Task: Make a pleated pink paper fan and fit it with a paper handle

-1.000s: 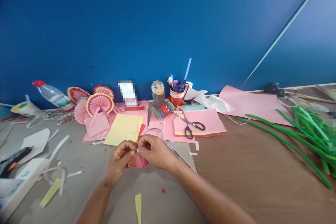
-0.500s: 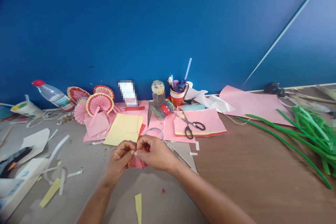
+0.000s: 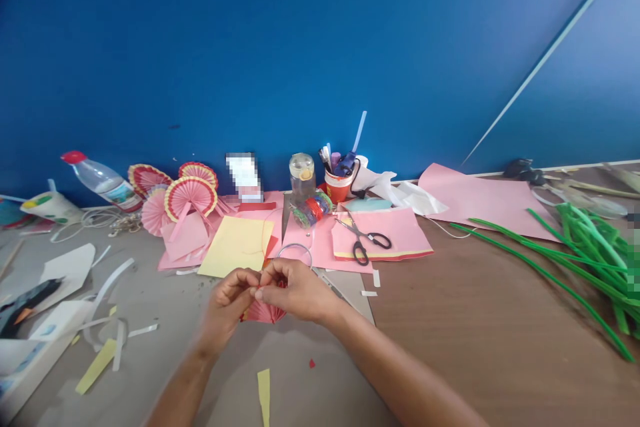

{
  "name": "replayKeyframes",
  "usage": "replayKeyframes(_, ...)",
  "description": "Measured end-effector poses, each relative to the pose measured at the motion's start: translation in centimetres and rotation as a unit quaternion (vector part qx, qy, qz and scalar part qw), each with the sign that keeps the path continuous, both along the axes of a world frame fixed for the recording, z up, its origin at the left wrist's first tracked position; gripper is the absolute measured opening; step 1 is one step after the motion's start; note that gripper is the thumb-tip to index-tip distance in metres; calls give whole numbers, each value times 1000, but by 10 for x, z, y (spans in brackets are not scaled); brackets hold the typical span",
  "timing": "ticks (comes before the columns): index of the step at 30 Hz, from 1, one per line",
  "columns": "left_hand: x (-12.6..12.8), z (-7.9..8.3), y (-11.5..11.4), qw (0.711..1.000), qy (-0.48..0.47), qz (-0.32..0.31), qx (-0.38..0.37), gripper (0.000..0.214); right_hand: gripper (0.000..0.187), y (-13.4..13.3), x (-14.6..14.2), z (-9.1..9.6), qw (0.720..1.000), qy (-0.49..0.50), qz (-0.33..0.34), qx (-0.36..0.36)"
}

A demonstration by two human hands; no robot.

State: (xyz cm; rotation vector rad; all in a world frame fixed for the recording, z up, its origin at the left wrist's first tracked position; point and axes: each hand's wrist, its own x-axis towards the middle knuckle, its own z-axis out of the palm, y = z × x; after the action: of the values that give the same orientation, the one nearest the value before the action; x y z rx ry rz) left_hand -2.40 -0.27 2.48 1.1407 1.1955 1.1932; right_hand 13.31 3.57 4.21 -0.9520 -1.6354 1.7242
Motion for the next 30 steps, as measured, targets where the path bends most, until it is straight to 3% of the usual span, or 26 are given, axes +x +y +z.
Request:
replayKeyframes(4, 1, 1, -1, 999, 34, -1, 2, 15, 12, -2, -2, -2, 997, -45, -27, 51)
replayKeyframes(10, -1, 1, -2, 1000, 18, -7, 19, 14, 14, 3, 1, -6, 998, 40, 12, -50)
replayKeyframes(13, -1, 2, -2, 999, 19, -17, 23, 14, 12, 5, 2, -5, 997, 41, 17, -67)
replayKeyframes(18, -2, -3, -2, 999, 40, -12, 17, 12, 16, 3, 1, -4, 998, 19, 12, -55)
replayKeyframes(24, -4, -8, -2, 996, 83, -28, 29, 6, 12, 1, -1, -4, 998, -53, -6, 25)
replayKeyframes(30, -4, -5, -3, 998, 43, -30, 24, 7, 13, 5, 3, -1, 997, 8, 23, -78)
